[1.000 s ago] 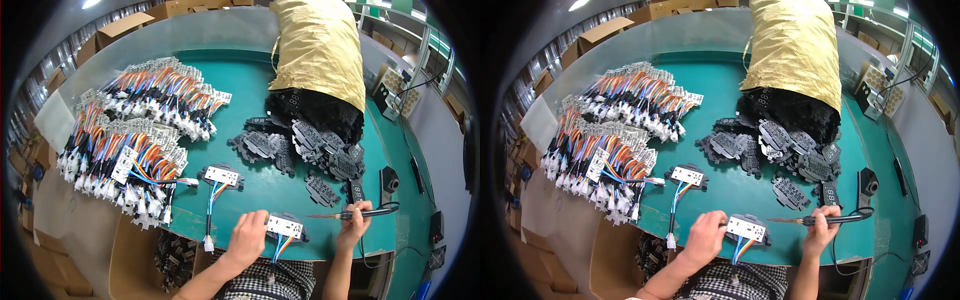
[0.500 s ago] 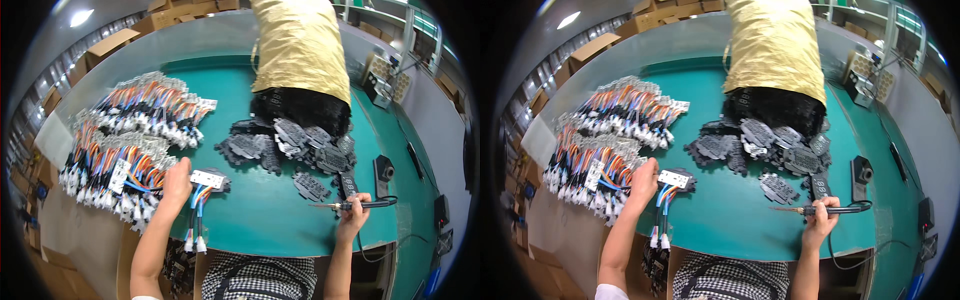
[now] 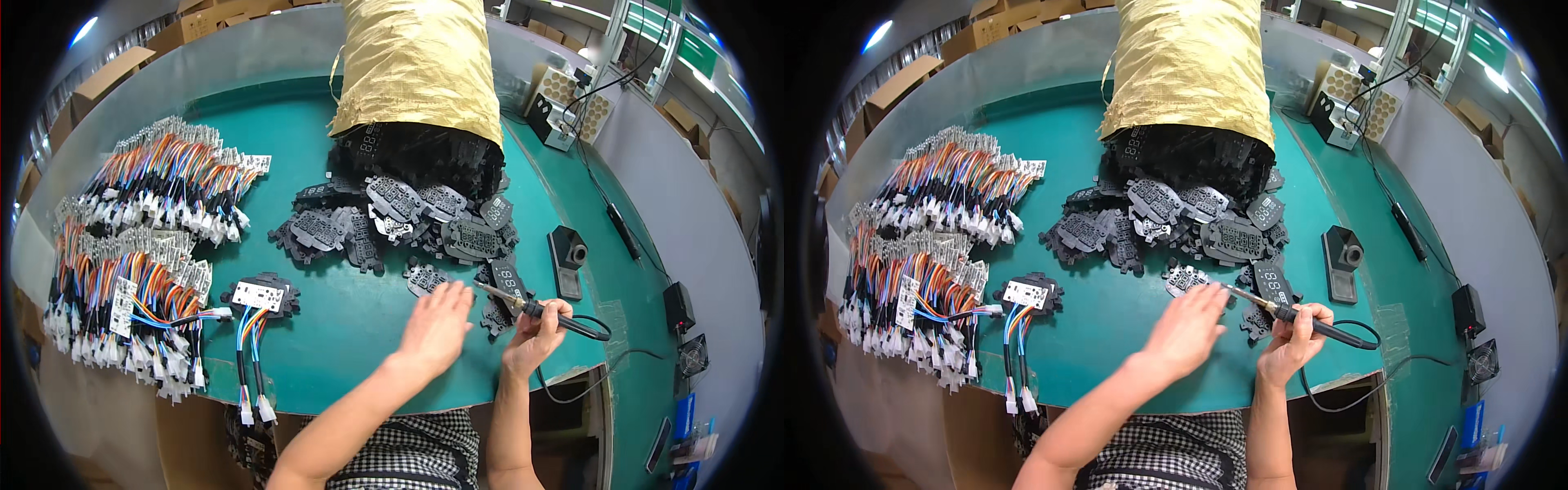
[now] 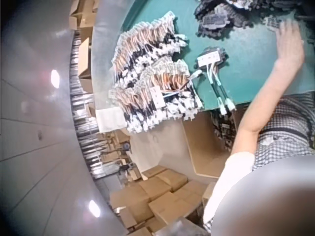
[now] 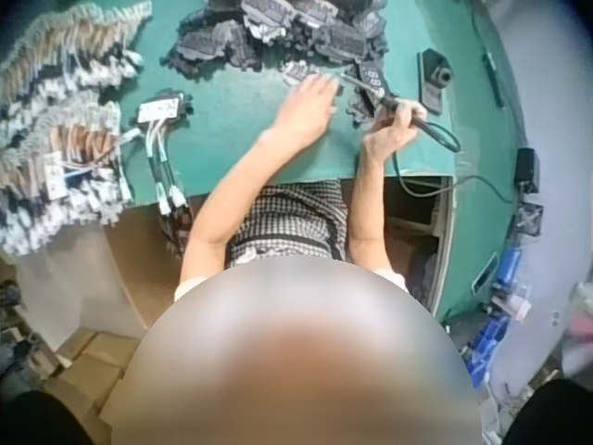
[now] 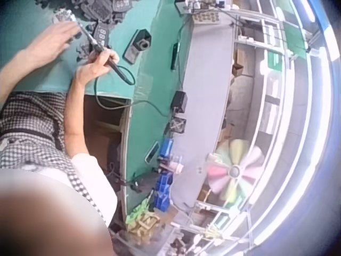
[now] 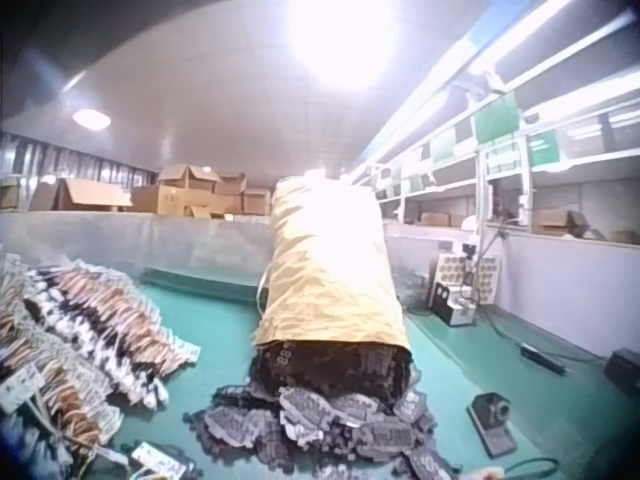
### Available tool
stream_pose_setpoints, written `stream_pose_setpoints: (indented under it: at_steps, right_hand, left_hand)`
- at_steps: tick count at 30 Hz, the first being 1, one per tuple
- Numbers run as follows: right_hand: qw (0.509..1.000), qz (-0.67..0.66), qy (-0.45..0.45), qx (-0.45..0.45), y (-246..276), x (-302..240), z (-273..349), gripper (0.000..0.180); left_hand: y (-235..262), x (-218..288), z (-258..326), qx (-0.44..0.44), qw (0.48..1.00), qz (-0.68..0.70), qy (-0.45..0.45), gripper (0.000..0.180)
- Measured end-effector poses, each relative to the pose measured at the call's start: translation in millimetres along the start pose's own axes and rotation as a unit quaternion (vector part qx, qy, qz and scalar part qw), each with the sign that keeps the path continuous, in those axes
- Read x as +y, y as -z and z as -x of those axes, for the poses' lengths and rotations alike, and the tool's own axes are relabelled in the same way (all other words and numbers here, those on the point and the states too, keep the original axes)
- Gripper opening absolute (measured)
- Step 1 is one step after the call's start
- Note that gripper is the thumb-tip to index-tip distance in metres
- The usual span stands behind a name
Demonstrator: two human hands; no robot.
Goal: The person solders wires and components onto small circuit boards at a workbench using a soldering iron.
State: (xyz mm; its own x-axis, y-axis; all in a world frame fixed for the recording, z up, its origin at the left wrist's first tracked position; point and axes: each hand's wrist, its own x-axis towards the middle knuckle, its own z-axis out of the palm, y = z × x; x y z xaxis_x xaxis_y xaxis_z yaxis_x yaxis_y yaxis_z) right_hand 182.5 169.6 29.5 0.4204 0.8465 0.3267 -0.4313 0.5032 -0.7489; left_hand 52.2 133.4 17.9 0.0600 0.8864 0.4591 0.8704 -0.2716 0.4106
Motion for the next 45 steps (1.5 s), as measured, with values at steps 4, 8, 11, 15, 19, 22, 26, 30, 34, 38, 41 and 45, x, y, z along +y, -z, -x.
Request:
stream_pose_setpoints:
  at_steps: [4,8,11,15,19,22,26,30,34,38,41,45]
  right_hand:
    - [1.000,0.015,-0.003,0.021,2.0,1.3,-1.3,0.016]
    - [1.000,0.003,-0.006,0.008,0.1,-2.4,-3.3,0.015]
    - [0.998,0.016,0.001,-0.067,2.1,-6.5,-3.6,0.013]
    - [0.990,-0.010,-0.032,-0.138,-1.3,-0.8,2.4,0.017]
    - [0.967,0.027,-0.046,-0.248,-0.4,4.2,10.3,0.019]
    - [0.950,0.027,-0.075,-0.303,-7.3,2.0,19.4,0.018]
    - [0.932,0.078,-0.100,-0.339,-9.9,3.0,25.7,0.015]
    - [0.917,0.118,-0.124,-0.360,-8.1,6.7,26.8,0.013]
    - [0.912,0.119,-0.151,-0.362,-7.1,5.7,28.2,0.014]
    - [0.907,0.131,-0.152,-0.370,-4.6,6.9,29.8,0.014]
    - [0.908,0.127,-0.145,-0.371,-5.5,7.8,32.0,0.015]
    - [0.895,0.148,-0.132,-0.399,-4.8,9.0,32.9,0.016]
  left_hand:
    - [-14.8,10.6,15.8,0.007,0.999,-0.039,-0.017,0.046]
    - [40.8,8.3,68.0,-0.110,0.993,0.040,-0.020,0.026]
    - [65.0,-1.4,101.1,-0.002,0.999,0.006,0.034,0.021]
    - [71.5,-16.7,114.3,0.073,0.987,0.002,0.141,0.021]
    - [78.8,-28.9,114.7,0.034,0.985,0.088,0.147,0.025]
    - [84.9,-23.4,102.8,0.093,0.977,0.080,0.176,0.029]
    - [76.1,-31.0,106.9,0.033,0.982,0.108,0.151,0.035]
    - [74.8,-31.6,109.8,0.033,0.979,0.109,0.168,0.039]
    - [75.7,-33.1,108.7,0.032,0.985,0.089,0.142,0.047]
    - [76.7,-32.3,113.3,0.017,0.967,0.138,0.212,0.052]
    - [75.9,-34.7,114.4,0.016,0.971,0.154,0.181,0.056]
    - [76.4,-35.8,114.5,0.013,0.971,0.159,0.181,0.058]
